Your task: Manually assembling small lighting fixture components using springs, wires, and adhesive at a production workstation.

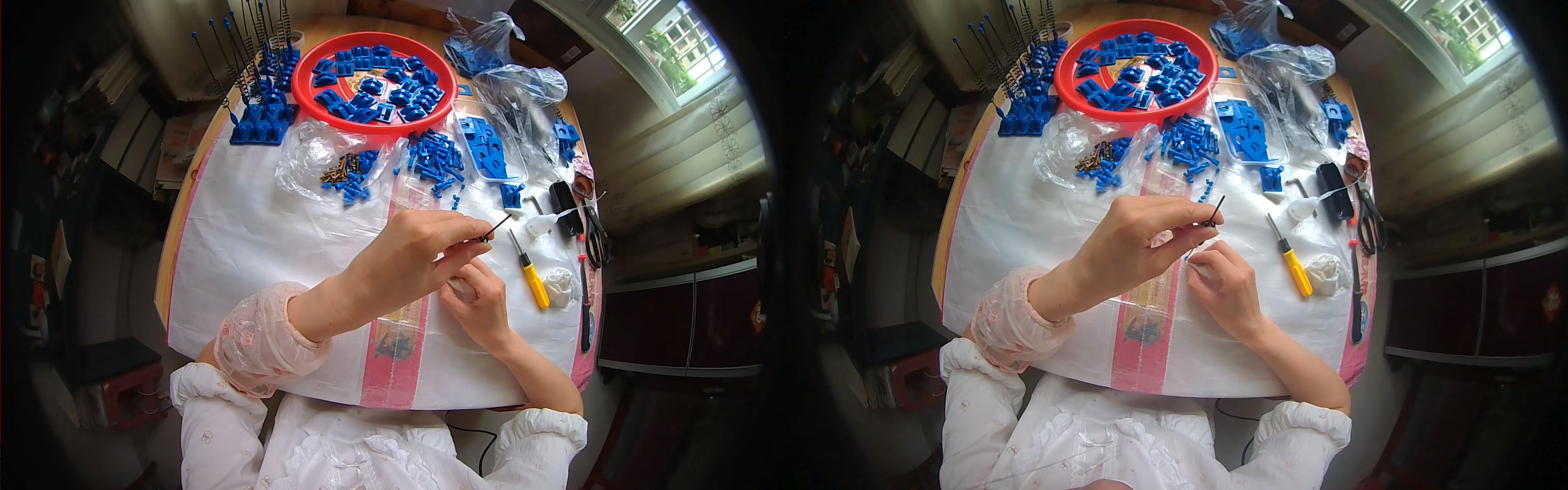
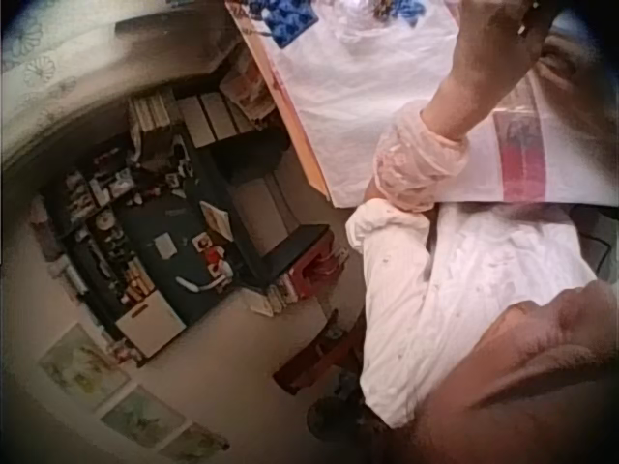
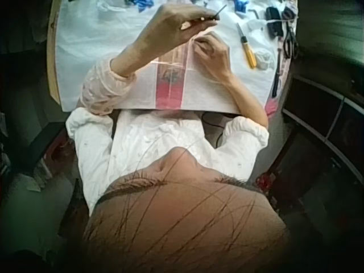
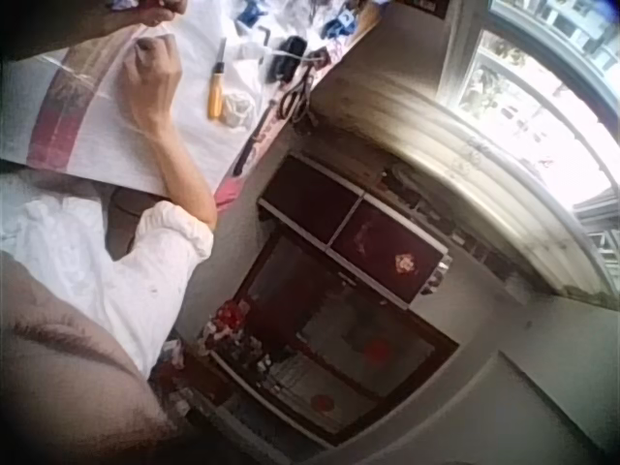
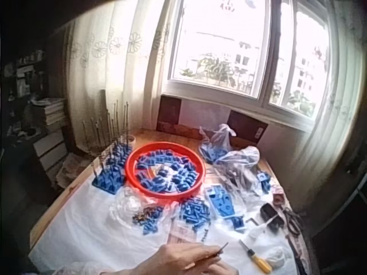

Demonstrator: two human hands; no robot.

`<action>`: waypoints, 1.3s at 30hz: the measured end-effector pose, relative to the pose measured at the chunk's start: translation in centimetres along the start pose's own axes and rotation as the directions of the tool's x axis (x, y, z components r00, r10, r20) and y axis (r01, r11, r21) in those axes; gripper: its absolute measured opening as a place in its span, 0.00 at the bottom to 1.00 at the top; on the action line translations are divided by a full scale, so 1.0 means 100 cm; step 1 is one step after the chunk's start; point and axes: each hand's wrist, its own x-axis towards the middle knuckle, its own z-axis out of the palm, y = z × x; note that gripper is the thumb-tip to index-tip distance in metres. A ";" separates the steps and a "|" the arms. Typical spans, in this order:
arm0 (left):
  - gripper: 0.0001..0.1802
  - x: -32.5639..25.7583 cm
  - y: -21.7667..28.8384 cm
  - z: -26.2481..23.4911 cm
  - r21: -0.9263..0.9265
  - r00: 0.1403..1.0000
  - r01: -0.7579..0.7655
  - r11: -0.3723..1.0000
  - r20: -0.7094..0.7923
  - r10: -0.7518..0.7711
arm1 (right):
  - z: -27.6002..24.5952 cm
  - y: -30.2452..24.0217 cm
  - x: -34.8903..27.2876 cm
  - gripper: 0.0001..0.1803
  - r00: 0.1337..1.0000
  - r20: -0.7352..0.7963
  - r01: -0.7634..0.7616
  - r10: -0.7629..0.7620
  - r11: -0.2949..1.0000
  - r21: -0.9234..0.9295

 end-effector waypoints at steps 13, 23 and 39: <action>0.10 0.000 -0.001 0.000 0.016 1.000 -0.001 1.000 0.003 0.001 | 0.000 -0.001 0.000 0.08 1.000 -0.010 0.009 -0.009 1.000 -0.003; 0.09 0.001 0.000 0.002 0.031 0.999 -0.030 0.999 -0.024 0.030 | -0.022 0.011 0.003 0.07 0.990 -0.121 -0.075 0.072 0.997 -0.024; 0.09 0.004 0.011 0.000 0.017 0.997 0.057 0.998 0.041 -0.058 | -0.119 -0.016 0.005 0.04 0.896 0.263 -0.173 0.359 0.825 -0.539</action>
